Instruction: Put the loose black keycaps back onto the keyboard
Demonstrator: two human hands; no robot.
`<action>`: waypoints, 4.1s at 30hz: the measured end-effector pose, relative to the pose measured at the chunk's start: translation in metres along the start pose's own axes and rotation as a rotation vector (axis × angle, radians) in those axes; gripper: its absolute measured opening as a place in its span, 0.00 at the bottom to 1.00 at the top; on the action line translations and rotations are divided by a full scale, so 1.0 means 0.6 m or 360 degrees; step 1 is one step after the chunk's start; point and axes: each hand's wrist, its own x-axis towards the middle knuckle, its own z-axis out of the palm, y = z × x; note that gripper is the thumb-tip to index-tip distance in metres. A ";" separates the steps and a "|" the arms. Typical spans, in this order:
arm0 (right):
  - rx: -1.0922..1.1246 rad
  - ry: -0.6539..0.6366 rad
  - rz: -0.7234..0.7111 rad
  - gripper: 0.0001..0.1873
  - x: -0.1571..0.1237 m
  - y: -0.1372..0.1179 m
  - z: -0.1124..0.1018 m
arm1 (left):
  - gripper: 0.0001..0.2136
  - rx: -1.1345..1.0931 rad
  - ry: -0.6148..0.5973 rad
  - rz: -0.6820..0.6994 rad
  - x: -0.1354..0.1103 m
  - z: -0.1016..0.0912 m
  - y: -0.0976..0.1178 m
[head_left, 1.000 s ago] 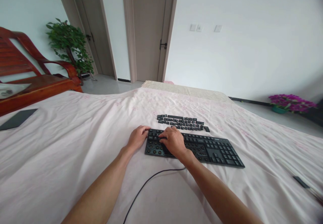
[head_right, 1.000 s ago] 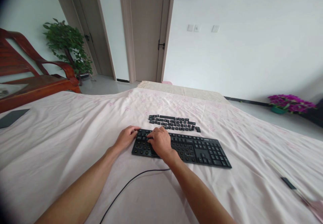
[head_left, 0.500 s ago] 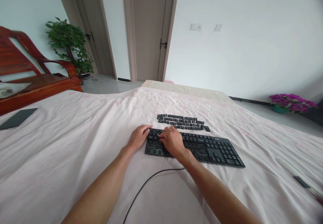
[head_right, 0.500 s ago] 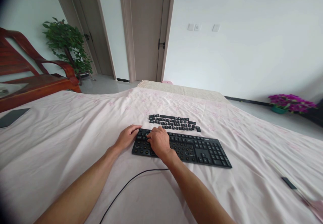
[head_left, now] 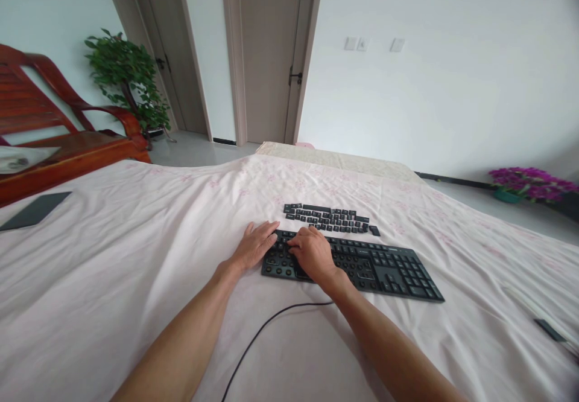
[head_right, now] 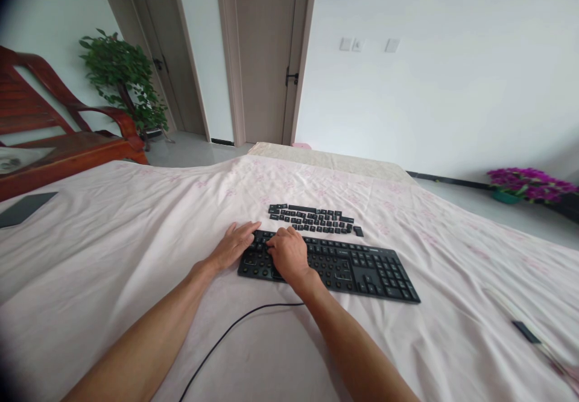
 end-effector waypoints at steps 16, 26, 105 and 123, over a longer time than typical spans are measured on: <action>-0.0125 -0.0071 -0.0115 0.10 0.007 -0.015 -0.004 | 0.59 0.0064 -0.0324 0.0206 0.004 -0.010 -0.008; 0.0078 -0.0053 -0.0055 0.08 0.008 0.005 0.000 | 0.63 0.0085 -0.0393 0.0214 0.004 -0.013 -0.010; -0.0216 -0.0107 -0.0209 0.15 -0.020 -0.024 0.011 | 0.57 0.0055 -0.0343 0.0231 0.003 -0.012 -0.010; -0.0276 -0.0022 -0.0283 0.15 -0.029 -0.014 0.023 | 0.58 0.0080 -0.0384 0.0192 0.004 -0.015 -0.007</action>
